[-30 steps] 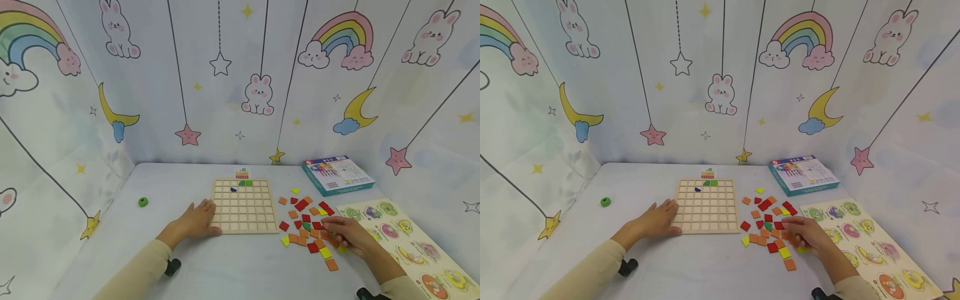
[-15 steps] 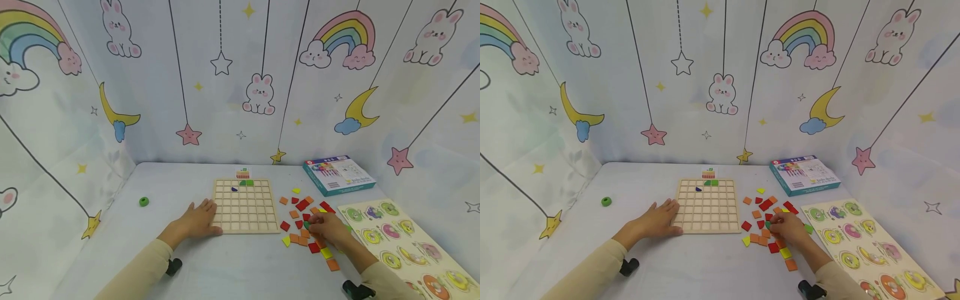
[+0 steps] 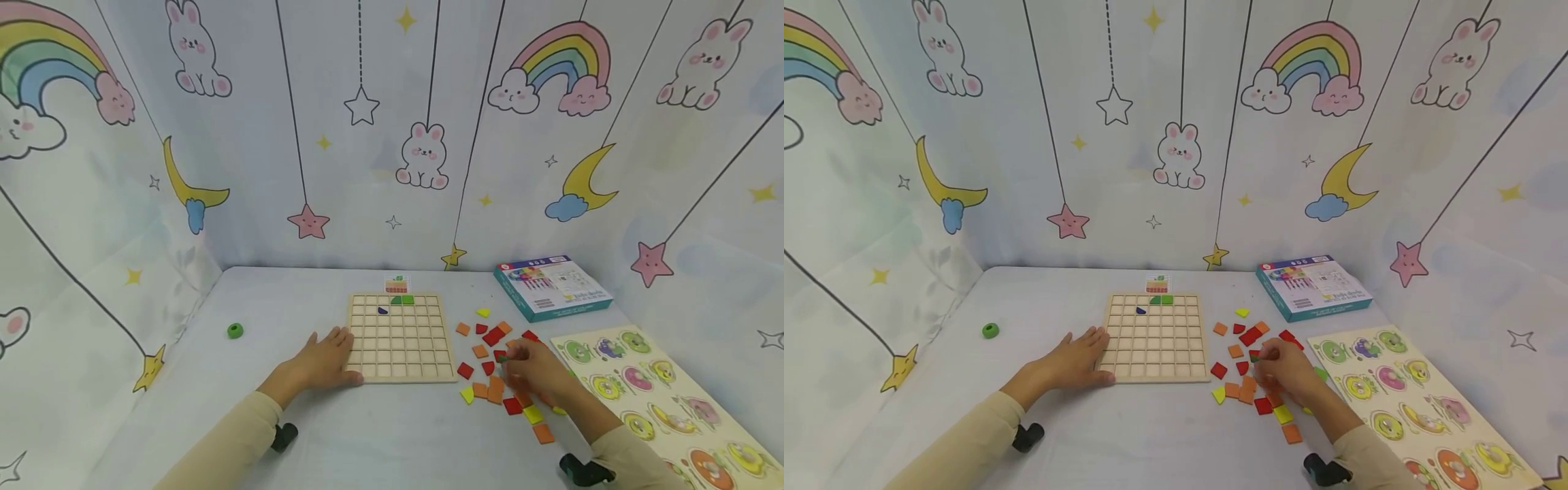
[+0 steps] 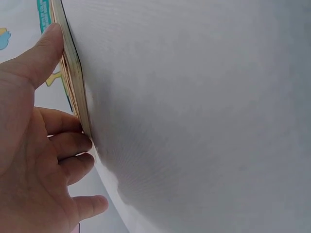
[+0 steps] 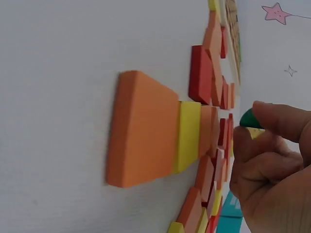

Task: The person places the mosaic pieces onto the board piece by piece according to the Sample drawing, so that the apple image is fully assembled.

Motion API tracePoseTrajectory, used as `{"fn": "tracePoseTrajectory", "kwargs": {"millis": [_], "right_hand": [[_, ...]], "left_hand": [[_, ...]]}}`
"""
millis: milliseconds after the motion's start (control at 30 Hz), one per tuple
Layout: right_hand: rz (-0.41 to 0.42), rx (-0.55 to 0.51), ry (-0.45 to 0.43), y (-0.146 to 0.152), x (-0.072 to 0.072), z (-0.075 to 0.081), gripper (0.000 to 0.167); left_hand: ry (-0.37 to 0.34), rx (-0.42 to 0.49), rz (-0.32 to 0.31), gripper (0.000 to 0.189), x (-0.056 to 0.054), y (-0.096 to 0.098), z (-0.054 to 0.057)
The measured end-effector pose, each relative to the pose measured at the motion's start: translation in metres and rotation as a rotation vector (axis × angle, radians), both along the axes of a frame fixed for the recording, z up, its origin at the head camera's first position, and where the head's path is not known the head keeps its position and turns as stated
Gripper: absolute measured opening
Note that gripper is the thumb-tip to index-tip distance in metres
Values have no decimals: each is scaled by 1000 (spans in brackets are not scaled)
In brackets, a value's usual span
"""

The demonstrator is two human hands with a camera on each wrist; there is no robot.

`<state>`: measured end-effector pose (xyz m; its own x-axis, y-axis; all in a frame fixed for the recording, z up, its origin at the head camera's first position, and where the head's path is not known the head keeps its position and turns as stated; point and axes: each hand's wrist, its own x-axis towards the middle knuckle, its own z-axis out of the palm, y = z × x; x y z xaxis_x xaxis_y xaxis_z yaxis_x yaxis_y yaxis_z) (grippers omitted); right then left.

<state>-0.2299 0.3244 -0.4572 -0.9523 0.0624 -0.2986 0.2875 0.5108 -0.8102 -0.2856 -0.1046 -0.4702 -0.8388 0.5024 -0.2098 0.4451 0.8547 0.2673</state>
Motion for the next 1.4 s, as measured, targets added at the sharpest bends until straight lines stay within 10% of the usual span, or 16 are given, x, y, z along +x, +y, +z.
{"fn": "tracePoseTrajectory", "kwargs": {"millis": [933,1400], "right_hand": [[-34,-505,48,-56,-96,14,44],[-39,-292,131,-130,-139,-11,23]], "left_hand": [[21,-40,-4,96,-2,-2,5],[10,-14,3,94,1,0,-1]]}}
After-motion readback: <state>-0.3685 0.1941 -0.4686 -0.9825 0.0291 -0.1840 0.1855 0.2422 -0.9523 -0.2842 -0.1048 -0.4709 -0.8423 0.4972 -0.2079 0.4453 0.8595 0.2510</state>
